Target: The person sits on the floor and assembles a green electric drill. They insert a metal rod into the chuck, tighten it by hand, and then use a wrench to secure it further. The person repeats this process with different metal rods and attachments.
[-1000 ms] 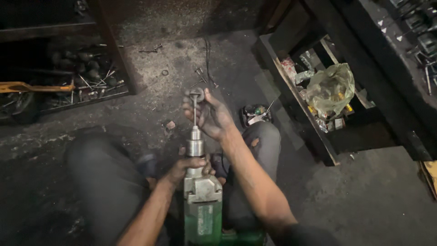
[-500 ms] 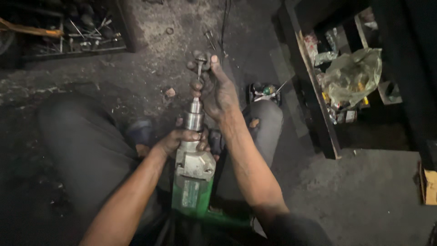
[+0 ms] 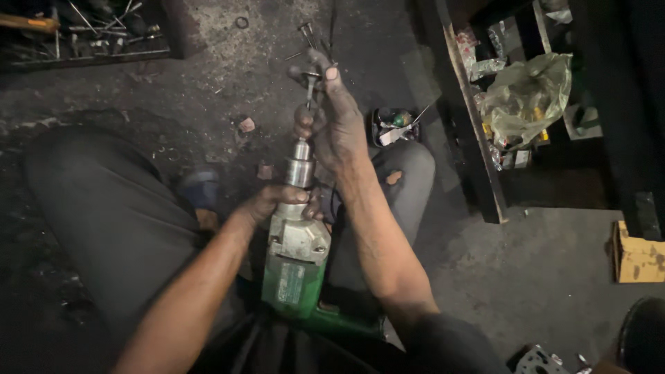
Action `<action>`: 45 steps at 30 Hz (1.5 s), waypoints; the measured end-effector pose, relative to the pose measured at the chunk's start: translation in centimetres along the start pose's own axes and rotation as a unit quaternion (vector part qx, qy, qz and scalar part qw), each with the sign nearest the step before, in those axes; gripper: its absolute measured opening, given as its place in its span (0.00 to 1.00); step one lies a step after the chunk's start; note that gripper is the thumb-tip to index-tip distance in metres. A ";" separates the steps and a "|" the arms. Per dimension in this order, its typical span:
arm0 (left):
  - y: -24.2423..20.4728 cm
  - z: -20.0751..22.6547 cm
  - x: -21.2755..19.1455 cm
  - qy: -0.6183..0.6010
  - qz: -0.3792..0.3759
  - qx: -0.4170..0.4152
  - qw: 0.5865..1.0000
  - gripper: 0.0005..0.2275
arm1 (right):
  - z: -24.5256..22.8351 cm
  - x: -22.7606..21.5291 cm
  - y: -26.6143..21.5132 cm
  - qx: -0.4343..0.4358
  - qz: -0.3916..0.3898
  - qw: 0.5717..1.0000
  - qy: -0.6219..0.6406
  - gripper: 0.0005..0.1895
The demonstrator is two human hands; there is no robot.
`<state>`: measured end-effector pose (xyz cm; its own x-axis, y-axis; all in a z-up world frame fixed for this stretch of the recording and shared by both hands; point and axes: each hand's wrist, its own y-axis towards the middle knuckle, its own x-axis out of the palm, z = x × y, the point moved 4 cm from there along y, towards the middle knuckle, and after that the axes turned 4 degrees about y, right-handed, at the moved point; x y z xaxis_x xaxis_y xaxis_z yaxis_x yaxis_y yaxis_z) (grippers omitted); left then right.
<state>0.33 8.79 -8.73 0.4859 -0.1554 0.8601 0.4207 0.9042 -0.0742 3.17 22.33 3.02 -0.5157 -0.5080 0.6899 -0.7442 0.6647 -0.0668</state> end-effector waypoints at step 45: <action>2.0 -2.7 -5.4 -0.022 0.039 0.014 0.999 0.17 | 3.5 -7.4 2.4 0.014 0.182 0.979 0.091 0.10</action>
<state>0.58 10.36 -14.90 0.4813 -0.0673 0.8740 0.3607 0.9239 -0.1276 3.74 25.75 -4.70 -0.6668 -0.1320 0.7334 -0.5372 0.7673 -0.3503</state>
